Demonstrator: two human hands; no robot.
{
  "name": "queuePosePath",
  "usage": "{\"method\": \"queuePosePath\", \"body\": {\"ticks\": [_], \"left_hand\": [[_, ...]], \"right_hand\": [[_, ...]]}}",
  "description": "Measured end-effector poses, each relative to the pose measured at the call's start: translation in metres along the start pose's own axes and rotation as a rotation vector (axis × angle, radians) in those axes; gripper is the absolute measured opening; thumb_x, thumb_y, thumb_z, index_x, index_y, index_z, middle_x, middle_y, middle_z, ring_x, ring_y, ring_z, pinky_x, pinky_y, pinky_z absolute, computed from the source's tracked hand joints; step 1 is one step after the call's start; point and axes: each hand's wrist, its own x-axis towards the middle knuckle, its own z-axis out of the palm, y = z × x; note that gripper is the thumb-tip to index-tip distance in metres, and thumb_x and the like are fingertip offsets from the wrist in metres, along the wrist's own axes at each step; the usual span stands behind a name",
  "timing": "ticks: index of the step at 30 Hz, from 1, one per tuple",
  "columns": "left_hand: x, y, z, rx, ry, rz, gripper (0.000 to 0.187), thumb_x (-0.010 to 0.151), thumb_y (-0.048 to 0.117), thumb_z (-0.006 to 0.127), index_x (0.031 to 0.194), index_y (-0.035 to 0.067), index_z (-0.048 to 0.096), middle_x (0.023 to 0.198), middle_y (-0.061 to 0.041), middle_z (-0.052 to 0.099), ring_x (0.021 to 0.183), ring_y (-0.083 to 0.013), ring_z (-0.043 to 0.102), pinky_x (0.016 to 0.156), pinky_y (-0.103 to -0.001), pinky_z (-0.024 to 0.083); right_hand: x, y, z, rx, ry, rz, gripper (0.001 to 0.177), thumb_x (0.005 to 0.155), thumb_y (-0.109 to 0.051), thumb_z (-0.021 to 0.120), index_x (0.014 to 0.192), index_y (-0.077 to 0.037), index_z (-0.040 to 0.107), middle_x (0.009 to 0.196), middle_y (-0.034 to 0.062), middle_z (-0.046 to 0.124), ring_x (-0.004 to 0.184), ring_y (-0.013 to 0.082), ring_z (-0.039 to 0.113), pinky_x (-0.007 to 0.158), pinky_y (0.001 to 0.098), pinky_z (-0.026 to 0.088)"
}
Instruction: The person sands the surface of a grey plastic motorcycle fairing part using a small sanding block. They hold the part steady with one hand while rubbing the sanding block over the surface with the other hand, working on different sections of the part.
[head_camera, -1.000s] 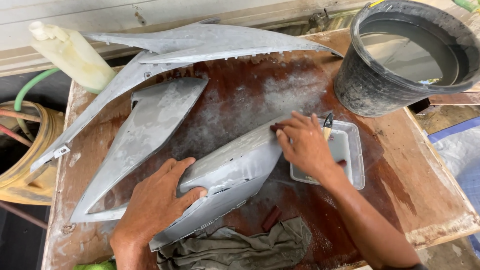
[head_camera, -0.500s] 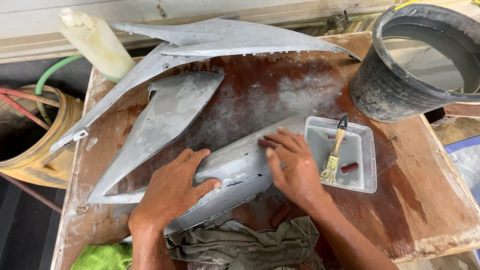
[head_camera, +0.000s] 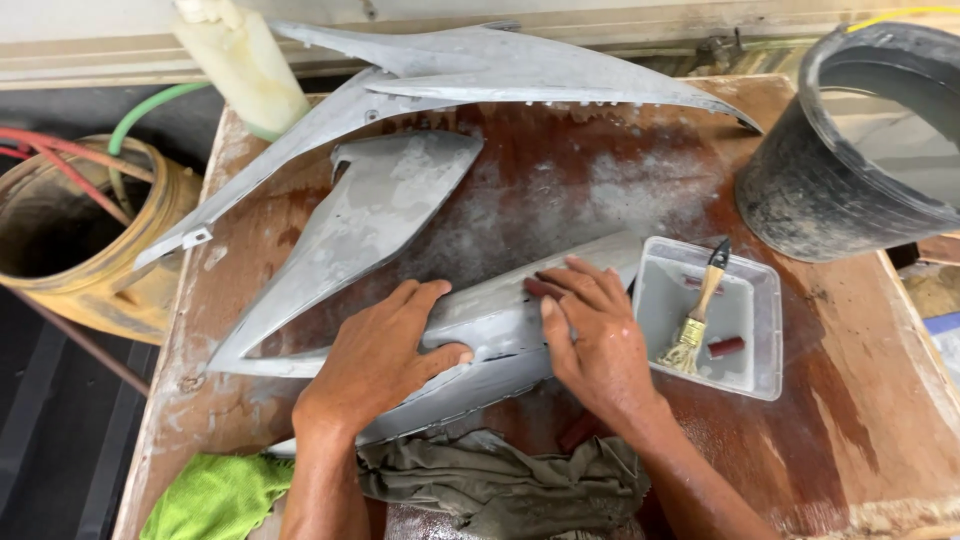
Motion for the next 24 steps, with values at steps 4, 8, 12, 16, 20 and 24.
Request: {"method": "queuePosePath", "body": {"ticks": [4, 8, 12, 16, 20, 24], "left_hand": [[0.0, -0.005, 0.003, -0.028, 0.015, 0.023, 0.078, 0.079, 0.046, 0.076, 0.144, 0.011, 0.05, 0.14, -0.005, 0.061, 0.114, -0.0303, 0.066, 0.094, -0.047, 0.049], [-0.001, -0.006, 0.004, -0.037, 0.043, 0.052, 0.077, 0.079, 0.044, 0.075, 0.143, 0.009, 0.049, 0.143, -0.006, 0.06, 0.118, -0.0306, 0.064, 0.095, -0.047, 0.049], [0.001, -0.008, 0.006, -0.027, 0.044, 0.095, 0.08, 0.079, 0.046, 0.076, 0.142, 0.007, 0.047, 0.14, -0.009, 0.061, 0.111, -0.0315, 0.067, 0.091, -0.049, 0.049], [0.0, -0.005, 0.005, -0.017, 0.044, 0.061, 0.08, 0.079, 0.043, 0.079, 0.143, 0.008, 0.047, 0.143, -0.007, 0.06, 0.114, -0.0312, 0.066, 0.093, -0.049, 0.048], [-0.001, -0.008, 0.006, -0.038, 0.049, 0.084, 0.08, 0.078, 0.044, 0.077, 0.143, 0.007, 0.046, 0.14, -0.009, 0.061, 0.111, -0.0322, 0.067, 0.092, -0.049, 0.048], [-0.001, 0.0, -0.005, -0.052, -0.024, 0.043, 0.078, 0.083, 0.028, 0.081, 0.148, 0.011, 0.042, 0.135, -0.019, 0.062, 0.11, -0.0481, 0.068, 0.092, -0.063, 0.052]], "right_hand": [[0.003, -0.026, 0.012, 0.047, -0.086, -0.068, 0.026, 0.098, -0.017, 0.053, 0.112, -0.01, 0.075, 0.131, 0.0108, 0.07, 0.135, 0.0346, 0.054, 0.12, 0.063, 0.03], [0.008, -0.035, 0.012, 0.087, -0.136, -0.142, 0.025, 0.092, -0.011, 0.062, 0.112, -0.008, 0.076, 0.127, 0.0069, 0.069, 0.137, 0.0316, 0.052, 0.12, 0.06, 0.029], [0.007, -0.004, 0.009, -0.043, -0.128, -0.123, 0.036, 0.105, -0.03, 0.043, 0.109, -0.016, 0.076, 0.129, 0.0069, 0.072, 0.137, 0.0349, 0.052, 0.121, 0.0621, 0.026], [0.005, -0.004, -0.003, 0.005, -0.06, 0.08, 0.024, 0.098, -0.017, 0.058, 0.102, -0.008, 0.08, 0.12, 0.0045, 0.075, 0.136, 0.0314, 0.053, 0.115, 0.0585, 0.034], [0.004, -0.012, 0.019, 0.029, -0.027, -0.089, 0.022, 0.096, -0.013, 0.056, 0.092, -0.008, 0.076, 0.12, 0.0153, 0.075, 0.129, 0.0369, 0.06, 0.114, 0.0605, 0.04], [0.007, -0.041, 0.027, 0.079, -0.041, -0.214, 0.02, 0.099, -0.018, 0.061, 0.107, -0.009, 0.077, 0.123, 0.0078, 0.072, 0.13, 0.0373, 0.06, 0.113, 0.0633, 0.034]]}}
